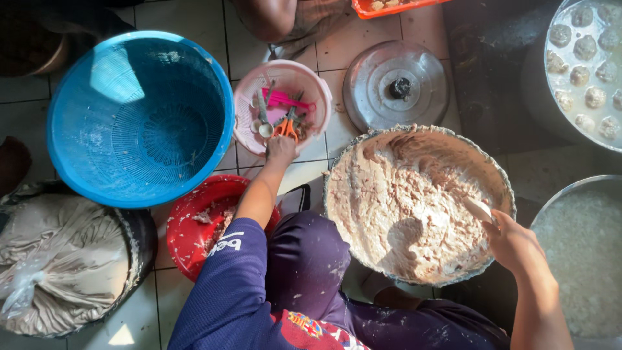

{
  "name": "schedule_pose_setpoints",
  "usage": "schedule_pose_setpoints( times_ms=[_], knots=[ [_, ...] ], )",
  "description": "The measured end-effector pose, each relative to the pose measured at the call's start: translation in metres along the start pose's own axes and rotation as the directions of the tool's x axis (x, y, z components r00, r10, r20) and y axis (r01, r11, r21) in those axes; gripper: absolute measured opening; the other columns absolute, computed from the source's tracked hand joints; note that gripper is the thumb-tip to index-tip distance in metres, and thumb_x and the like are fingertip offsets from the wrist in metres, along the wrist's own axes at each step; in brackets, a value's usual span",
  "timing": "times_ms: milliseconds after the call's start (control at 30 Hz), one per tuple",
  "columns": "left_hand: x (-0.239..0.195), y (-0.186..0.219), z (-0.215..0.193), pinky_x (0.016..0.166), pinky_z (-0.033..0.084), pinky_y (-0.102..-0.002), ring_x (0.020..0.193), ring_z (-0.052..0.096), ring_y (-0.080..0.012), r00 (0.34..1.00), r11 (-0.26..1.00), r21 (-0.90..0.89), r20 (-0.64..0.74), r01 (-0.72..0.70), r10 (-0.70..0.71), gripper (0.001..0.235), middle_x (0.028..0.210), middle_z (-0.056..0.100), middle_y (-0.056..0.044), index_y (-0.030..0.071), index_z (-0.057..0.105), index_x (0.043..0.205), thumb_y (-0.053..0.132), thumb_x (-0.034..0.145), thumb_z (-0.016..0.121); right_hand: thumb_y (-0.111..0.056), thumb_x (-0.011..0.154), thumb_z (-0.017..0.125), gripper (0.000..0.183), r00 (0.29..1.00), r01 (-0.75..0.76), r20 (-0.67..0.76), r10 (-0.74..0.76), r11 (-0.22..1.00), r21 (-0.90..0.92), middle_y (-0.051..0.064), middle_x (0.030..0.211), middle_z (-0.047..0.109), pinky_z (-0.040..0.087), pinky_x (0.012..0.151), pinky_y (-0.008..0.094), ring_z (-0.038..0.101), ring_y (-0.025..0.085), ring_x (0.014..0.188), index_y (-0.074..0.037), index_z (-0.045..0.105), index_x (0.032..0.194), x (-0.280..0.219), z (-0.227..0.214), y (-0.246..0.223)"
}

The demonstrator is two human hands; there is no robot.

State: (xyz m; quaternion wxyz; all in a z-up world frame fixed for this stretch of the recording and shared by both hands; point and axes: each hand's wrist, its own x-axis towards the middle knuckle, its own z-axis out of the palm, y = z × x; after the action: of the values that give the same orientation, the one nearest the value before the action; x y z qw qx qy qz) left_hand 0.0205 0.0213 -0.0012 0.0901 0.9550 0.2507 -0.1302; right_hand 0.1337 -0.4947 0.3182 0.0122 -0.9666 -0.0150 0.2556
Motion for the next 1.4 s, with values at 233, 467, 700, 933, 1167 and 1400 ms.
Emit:
schedule_pose_setpoints(
  times_ms=[233,467,700,933,1167,1400],
  knots=[
    [0.052,-0.030,-0.034,0.081,0.057,-0.052,0.101,0.073,-0.0317,0.976,0.976,-0.021,0.008,0.218,-0.218,0.022,0.105,0.076,-0.013,0.014,0.079,0.101,0.028,0.086,0.070,-0.041,0.098,0.060,0.057,0.998,0.062,-0.033,-0.062,0.998,0.004,0.020,0.133,0.068,0.050,0.103,0.047,0.062,0.040,0.125,-0.017,0.055,0.149,0.004,0.007,0.007],
    [0.039,-0.077,-0.029,0.094,0.054,-0.046,0.114,0.068,-0.0315,0.941,0.941,-0.023,0.000,0.338,-0.338,0.022,0.113,0.075,-0.013,0.011,0.079,0.107,0.022,0.093,0.065,-0.041,0.102,0.055,0.054,0.988,-0.124,0.095,0.121,0.992,0.026,0.018,0.123,0.076,0.049,0.105,0.047,0.067,0.036,0.123,-0.022,0.056,0.152,-0.004,-0.004,-0.003],
    [-0.012,-0.076,-0.031,0.104,0.046,-0.048,0.125,0.057,-0.0369,0.940,0.951,-0.143,-0.172,0.273,-0.296,0.044,0.126,0.064,-0.018,0.007,0.068,0.123,0.024,0.083,0.077,-0.040,0.100,0.060,0.056,1.000,0.012,0.006,-0.012,1.000,0.000,0.022,0.129,0.070,0.050,0.103,0.047,0.064,0.039,0.123,-0.017,0.055,0.152,-0.001,-0.003,-0.003],
    [-0.142,-0.116,-0.001,0.115,0.041,-0.051,0.131,0.052,-0.0423,0.884,0.885,-0.428,-0.324,0.180,-0.337,0.063,0.133,0.062,-0.021,0.004,0.059,0.139,0.021,0.083,0.080,-0.038,0.103,0.062,0.054,0.954,0.258,-0.134,-0.267,0.963,-0.078,0.028,0.123,0.069,0.050,0.098,0.049,0.065,0.043,0.118,-0.011,0.060,0.149,0.010,0.000,0.005],
    [-0.269,-0.114,0.050,0.110,0.045,-0.047,0.127,0.057,-0.0412,0.744,0.600,-0.593,-0.001,0.538,-0.668,0.060,0.130,0.066,-0.025,0.011,0.059,0.141,0.020,0.083,0.072,-0.034,0.108,0.064,0.048,0.852,0.474,-0.199,-0.485,0.875,-0.103,0.027,0.118,0.070,0.051,0.096,0.046,0.067,0.042,0.112,0.000,0.063,0.142,0.011,0.004,0.016],
    [-0.287,-0.093,0.077,0.097,0.055,-0.047,0.110,0.069,-0.0377,0.713,0.571,-0.450,0.265,0.687,-0.649,0.046,0.114,0.071,-0.021,0.012,0.069,0.122,0.037,0.084,0.075,-0.035,0.110,0.064,0.048,0.834,0.491,-0.179,-0.522,0.850,-0.189,0.023,0.108,0.074,0.051,0.098,0.045,0.068,0.039,0.112,0.000,0.064,0.143,0.019,0.009,0.033]
  ],
)
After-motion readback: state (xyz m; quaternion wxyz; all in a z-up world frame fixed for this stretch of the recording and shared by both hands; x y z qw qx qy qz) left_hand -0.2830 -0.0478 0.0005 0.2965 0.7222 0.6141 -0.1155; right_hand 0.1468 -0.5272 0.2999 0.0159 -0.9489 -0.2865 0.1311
